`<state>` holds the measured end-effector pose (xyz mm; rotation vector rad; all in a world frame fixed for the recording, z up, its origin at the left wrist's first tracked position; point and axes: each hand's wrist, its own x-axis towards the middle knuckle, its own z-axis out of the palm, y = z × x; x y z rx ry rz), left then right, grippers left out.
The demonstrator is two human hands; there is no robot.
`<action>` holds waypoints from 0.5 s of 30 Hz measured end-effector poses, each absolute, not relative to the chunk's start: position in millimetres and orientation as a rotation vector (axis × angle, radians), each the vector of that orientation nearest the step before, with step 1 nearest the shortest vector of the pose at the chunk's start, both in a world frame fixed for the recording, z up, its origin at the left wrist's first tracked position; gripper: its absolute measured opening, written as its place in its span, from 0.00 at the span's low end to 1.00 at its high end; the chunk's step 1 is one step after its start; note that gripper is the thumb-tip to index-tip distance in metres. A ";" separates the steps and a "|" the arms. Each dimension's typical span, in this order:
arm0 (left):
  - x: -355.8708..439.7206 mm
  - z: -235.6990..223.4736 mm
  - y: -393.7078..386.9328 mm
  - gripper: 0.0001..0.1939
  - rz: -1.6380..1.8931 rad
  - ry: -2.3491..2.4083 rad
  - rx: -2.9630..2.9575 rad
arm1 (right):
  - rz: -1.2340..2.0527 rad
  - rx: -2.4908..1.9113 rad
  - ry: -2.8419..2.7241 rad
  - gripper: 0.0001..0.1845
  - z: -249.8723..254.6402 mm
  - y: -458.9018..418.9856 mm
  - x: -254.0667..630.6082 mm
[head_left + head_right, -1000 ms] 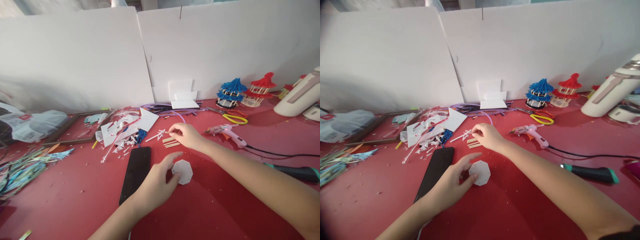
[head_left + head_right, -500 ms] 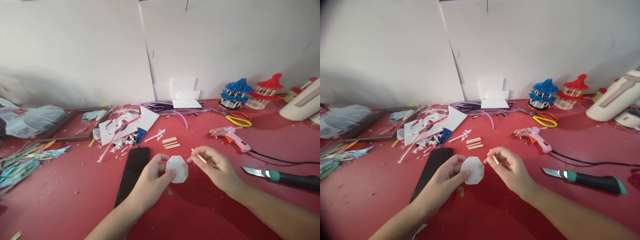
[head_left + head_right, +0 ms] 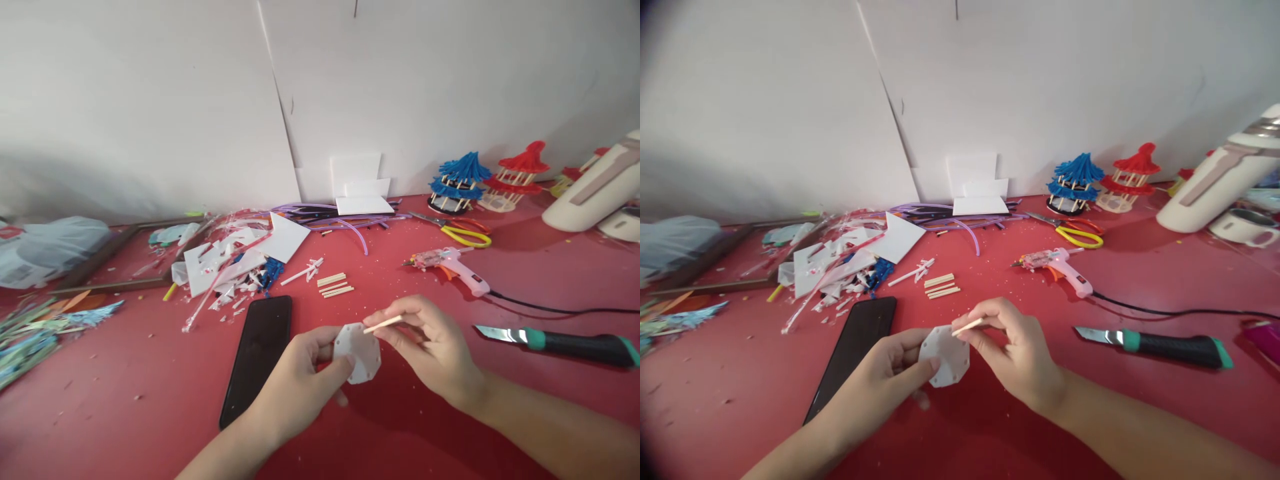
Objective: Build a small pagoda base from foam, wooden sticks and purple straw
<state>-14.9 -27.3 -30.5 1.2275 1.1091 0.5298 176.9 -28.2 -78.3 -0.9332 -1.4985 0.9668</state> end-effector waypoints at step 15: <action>-17.2 -36.2 -31.5 0.15 0.553 1.116 1.398 | 0.517 -0.872 -1.838 0.07 -69.6 -26.2 181.2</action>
